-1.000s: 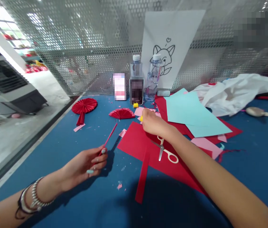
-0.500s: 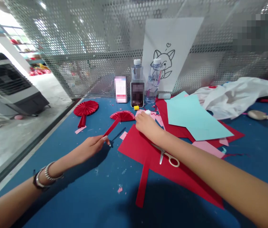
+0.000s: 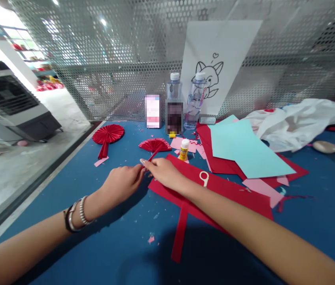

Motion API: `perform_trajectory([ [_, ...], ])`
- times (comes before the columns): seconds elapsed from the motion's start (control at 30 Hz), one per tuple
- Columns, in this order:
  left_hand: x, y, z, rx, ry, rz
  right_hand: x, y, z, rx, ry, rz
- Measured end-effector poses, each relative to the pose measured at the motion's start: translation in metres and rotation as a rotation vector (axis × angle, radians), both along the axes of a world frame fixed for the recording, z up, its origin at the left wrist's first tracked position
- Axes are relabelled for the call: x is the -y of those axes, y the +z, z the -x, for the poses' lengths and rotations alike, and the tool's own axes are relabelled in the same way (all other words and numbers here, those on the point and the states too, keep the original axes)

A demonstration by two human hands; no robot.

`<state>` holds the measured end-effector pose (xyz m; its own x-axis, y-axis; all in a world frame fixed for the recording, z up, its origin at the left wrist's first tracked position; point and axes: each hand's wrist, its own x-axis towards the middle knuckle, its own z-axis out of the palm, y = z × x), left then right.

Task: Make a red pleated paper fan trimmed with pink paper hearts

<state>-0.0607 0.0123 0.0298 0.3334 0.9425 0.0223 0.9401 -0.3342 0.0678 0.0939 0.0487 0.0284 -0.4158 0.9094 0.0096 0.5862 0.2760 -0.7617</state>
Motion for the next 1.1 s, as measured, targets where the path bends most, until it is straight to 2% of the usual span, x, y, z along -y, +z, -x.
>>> perform_trajectory([
  [0.13,-0.009,0.010,0.000,-0.055,-0.128,-0.007,-0.001,-0.009,0.001,-0.058,-0.033,0.036],
  [0.2,-0.029,0.019,0.012,-0.078,-0.218,-0.036,-0.001,-0.010,-0.009,-0.073,-0.029,0.057],
  [0.3,-0.072,0.025,0.026,-0.035,-0.239,-0.136,0.001,-0.010,-0.029,-0.058,-0.060,0.032],
  [0.4,-0.109,0.014,0.026,0.019,-0.347,-0.138,0.009,-0.007,-0.044,-0.012,-0.135,-0.036],
  [0.5,-0.124,-0.004,0.018,0.069,-0.368,-0.130,0.019,-0.003,-0.053,0.007,-0.157,-0.050],
  [0.6,-0.115,-0.016,0.014,0.115,-0.307,-0.144,0.029,0.000,-0.060,-0.006,-0.158,-0.042],
  [0.7,-0.084,-0.017,0.016,0.150,-0.219,-0.151,0.035,-0.003,-0.069,-0.012,-0.133,-0.017],
  [0.83,-0.027,-0.003,0.020,0.173,-0.184,-0.079,0.039,-0.011,-0.082,0.103,-0.097,-0.040],
  [0.9,-0.007,0.008,0.023,0.177,-0.141,-0.029,0.041,-0.013,-0.087,0.194,-0.075,-0.076],
  [0.93,-0.002,0.014,0.026,0.166,-0.161,-0.039,0.042,-0.013,-0.088,0.229,-0.059,-0.093],
  [0.97,0.001,0.019,0.029,0.162,-0.249,-0.029,0.043,-0.013,-0.088,0.254,-0.042,-0.110],
  [1.03,0.001,0.026,0.035,0.145,-0.433,0.086,0.045,-0.012,-0.088,0.277,-0.002,-0.128],
  [1.1,-0.004,0.025,0.038,0.131,-0.552,0.192,0.050,-0.013,-0.087,0.294,0.030,-0.131],
])
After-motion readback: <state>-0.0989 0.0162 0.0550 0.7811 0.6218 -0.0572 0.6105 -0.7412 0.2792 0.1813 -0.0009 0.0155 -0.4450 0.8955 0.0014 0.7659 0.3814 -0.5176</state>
